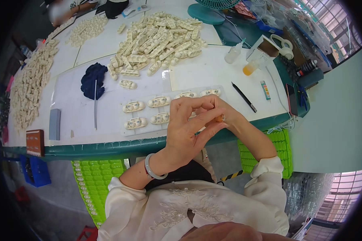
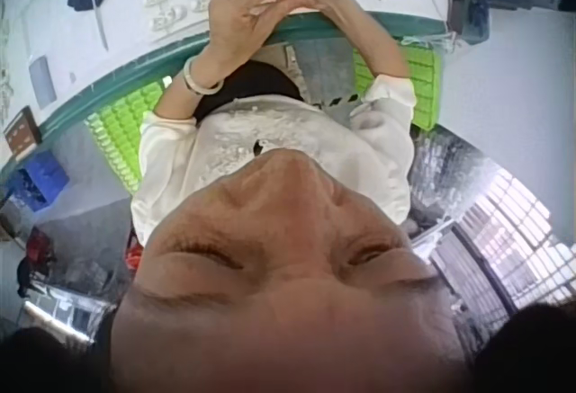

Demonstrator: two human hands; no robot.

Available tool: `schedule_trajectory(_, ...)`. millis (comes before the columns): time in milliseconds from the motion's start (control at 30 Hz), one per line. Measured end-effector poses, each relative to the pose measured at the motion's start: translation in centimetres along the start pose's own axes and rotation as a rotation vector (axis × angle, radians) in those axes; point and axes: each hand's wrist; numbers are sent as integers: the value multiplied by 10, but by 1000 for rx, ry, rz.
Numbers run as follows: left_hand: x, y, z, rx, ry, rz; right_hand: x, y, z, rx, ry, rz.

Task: Assembling small plastic components by applying glue and placing them into a sorted tray.

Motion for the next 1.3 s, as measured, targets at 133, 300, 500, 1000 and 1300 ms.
schedule_trajectory(133,1,5,1,-10,6,-11,-8,4,7,-23,-64,127)
schedule_trajectory(300,-4,3,2,-132,3,42,15,-8,32,-115,39,116)
schedule_trajectory(500,-7,0,6,-190,15,143,27,-8,40,-296,151,335)
schedule_trajectory(1000,-29,-11,26,-259,79,41,-28,-41,69,-472,824,741)
schedule_trajectory(1300,-95,-51,55,-206,234,-272,-187,-64,57,-405,1115,1374)
Point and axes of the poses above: each hand's wrist, its own z-axis away from the middle knuckle, its own x-axis out of the palm, y = z × x, and after that the axes turned 4 degrees about -x, right-handed
